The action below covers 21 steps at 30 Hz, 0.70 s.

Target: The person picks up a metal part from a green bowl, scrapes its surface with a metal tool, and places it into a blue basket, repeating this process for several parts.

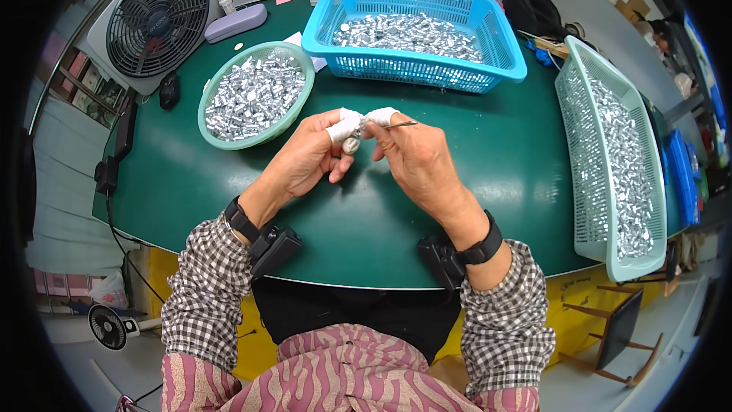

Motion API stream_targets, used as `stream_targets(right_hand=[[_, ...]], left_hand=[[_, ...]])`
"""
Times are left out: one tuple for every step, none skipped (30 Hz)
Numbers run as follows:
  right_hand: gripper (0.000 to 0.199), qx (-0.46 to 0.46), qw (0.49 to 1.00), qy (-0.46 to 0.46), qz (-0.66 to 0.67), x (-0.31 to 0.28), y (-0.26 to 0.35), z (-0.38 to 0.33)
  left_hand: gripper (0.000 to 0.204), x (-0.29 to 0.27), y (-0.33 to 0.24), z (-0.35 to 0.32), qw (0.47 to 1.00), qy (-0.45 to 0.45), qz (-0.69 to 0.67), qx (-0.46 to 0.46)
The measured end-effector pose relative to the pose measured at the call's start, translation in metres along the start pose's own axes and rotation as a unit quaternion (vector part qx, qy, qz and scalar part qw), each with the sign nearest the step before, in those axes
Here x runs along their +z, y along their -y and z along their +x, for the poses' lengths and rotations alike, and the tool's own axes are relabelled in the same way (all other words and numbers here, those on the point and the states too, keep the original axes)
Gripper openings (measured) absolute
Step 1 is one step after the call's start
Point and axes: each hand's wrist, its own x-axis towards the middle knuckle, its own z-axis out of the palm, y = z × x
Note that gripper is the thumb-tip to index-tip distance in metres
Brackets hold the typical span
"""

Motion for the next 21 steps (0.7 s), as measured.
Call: stream_targets(right_hand=[[0.021, 0.019, 1.0, 0.008, 0.022, 0.0, 0.001, 0.0], [0.021, 0.02, 1.0, 0.008, 0.022, 0.0, 0.002, 0.001], [0.021, 0.055, 0.998, 0.009, 0.04, 0.0, 0.003, 0.002], [0.021, 0.091, 0.994, 0.01, 0.058, -0.001, 0.003, 0.003], [0.021, 0.126, 0.989, 0.01, 0.075, -0.001, 0.003, 0.003], [0.021, 0.128, 0.989, 0.008, 0.075, -0.002, 0.005, 0.003], [0.022, 0.136, 0.988, -0.005, 0.066, -0.004, 0.006, 0.004], [0.022, 0.144, 0.988, -0.018, 0.058, -0.005, 0.008, 0.004], [0.022, 0.152, 0.987, -0.031, 0.05, -0.005, 0.008, 0.004], [0.022, 0.152, 0.986, -0.033, 0.051, -0.007, 0.008, 0.005], [0.022, 0.142, 0.987, -0.063, 0.032, -0.011, 0.005, 0.005], [0.022, 0.132, 0.987, -0.093, 0.013, -0.016, 0.003, 0.005], [0.021, 0.122, 0.985, -0.123, -0.007, -0.018, 0.002, 0.005], [0.021, 0.123, 0.984, -0.126, -0.006, -0.018, 0.0, 0.006], [0.021, 0.114, 0.985, -0.128, -0.011, -0.016, -0.002, 0.006], [0.021, 0.105, 0.986, -0.129, -0.016, -0.015, -0.004, 0.007], [0.021, 0.095, 0.987, -0.129, -0.021, -0.015, -0.005, 0.007], [0.021, 0.094, 0.987, -0.132, -0.02, -0.016, -0.004, 0.007], [0.021, 0.094, 0.986, -0.135, -0.02, -0.016, -0.004, 0.007], [0.02, 0.095, 0.986, -0.138, -0.02, -0.017, -0.004, 0.006], [0.02, 0.096, 0.985, -0.139, -0.019, -0.017, -0.004, 0.006]], left_hand=[[0.018, -0.002, 0.0, 0.001, 1.0, -0.001, 0.011, 0.0], [0.018, -0.002, 0.001, 0.002, 1.0, -0.002, 0.021, 0.0], [0.018, -0.003, 0.002, 0.002, 1.0, -0.002, 0.022, -0.001], [0.018, -0.002, 0.002, 0.003, 1.0, -0.002, 0.025, -0.003], [0.018, -0.002, 0.003, 0.004, 1.0, -0.002, 0.03, -0.005], [0.018, -0.002, 0.004, 0.005, 0.999, -0.002, 0.035, -0.008], [0.018, -0.002, 0.005, 0.006, 0.999, 0.0, 0.036, -0.01], [0.018, -0.002, 0.005, 0.006, 0.999, -0.022, 0.042, -0.004], [0.019, -0.002, 0.006, 0.007, 0.998, -0.043, 0.049, 0.001], [0.02, -0.002, 0.006, 0.007, 0.996, -0.065, 0.056, 0.007], [0.02, -0.001, 0.004, 0.006, 0.996, -0.063, 0.058, 0.005], [0.02, 0.001, 0.002, 0.004, 0.995, -0.067, 0.077, 0.013], [0.02, 0.003, -0.001, 0.002, 0.993, -0.07, 0.096, 0.021], [0.021, 0.005, -0.002, 0.001, 0.99, -0.074, 0.115, 0.029], [0.021, 0.006, -0.002, 0.0, 0.99, -0.072, 0.118, 0.028], [0.02, 0.007, -0.002, 0.001, 0.988, -0.086, 0.123, 0.041], [0.02, 0.008, -0.002, 0.001, 0.985, -0.1, 0.129, 0.055], [0.019, 0.01, -0.003, 0.001, 0.982, -0.114, 0.135, 0.069], [0.019, 0.01, -0.005, 0.0, 0.981, -0.114, 0.137, 0.07], [0.018, 0.01, -0.011, -0.001, 0.97, -0.105, 0.212, 0.056], [0.017, 0.009, -0.016, -0.002, 0.953, -0.096, 0.285, 0.041]])
